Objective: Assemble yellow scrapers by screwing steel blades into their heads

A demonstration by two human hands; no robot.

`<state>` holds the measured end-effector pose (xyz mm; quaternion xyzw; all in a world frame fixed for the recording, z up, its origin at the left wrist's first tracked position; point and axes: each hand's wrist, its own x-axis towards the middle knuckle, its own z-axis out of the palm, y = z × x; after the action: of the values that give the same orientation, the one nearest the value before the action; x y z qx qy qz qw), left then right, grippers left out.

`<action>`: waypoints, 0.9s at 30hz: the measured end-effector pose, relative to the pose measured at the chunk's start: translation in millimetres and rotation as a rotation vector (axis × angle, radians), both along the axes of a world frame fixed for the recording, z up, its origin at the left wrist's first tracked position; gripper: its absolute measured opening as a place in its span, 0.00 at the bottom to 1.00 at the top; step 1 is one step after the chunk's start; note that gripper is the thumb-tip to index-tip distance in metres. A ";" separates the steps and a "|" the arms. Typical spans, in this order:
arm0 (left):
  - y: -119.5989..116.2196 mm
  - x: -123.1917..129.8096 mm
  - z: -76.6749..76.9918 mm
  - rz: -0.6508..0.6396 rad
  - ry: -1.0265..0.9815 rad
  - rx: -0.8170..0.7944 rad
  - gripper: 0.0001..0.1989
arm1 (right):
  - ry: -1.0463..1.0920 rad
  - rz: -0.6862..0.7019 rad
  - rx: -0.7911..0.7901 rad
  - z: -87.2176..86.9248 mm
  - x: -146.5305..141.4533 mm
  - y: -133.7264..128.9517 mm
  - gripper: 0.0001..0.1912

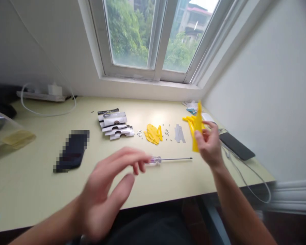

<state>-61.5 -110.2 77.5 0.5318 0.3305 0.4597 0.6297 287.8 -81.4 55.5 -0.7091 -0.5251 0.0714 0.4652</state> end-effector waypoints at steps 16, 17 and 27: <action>106.9 42.9 -60.8 -0.011 -0.113 -0.236 0.16 | -0.502 0.765 -0.233 -63.1 -63.7 -18.5 0.21; 105.7 43.7 -62.8 -0.019 -0.108 -0.253 0.16 | -0.502 0.728 -0.255 -67.0 -51.6 -22.5 0.21; 100.9 51.0 -77.2 -0.093 -0.177 -0.376 0.12 | -0.542 0.343 -0.206 -42.5 39.7 0.1 0.21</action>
<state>-10.6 -9.3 0.3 0.3771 0.3289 0.4053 0.7651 327.5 -81.4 13.0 -0.6468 -0.7314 0.0104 0.2157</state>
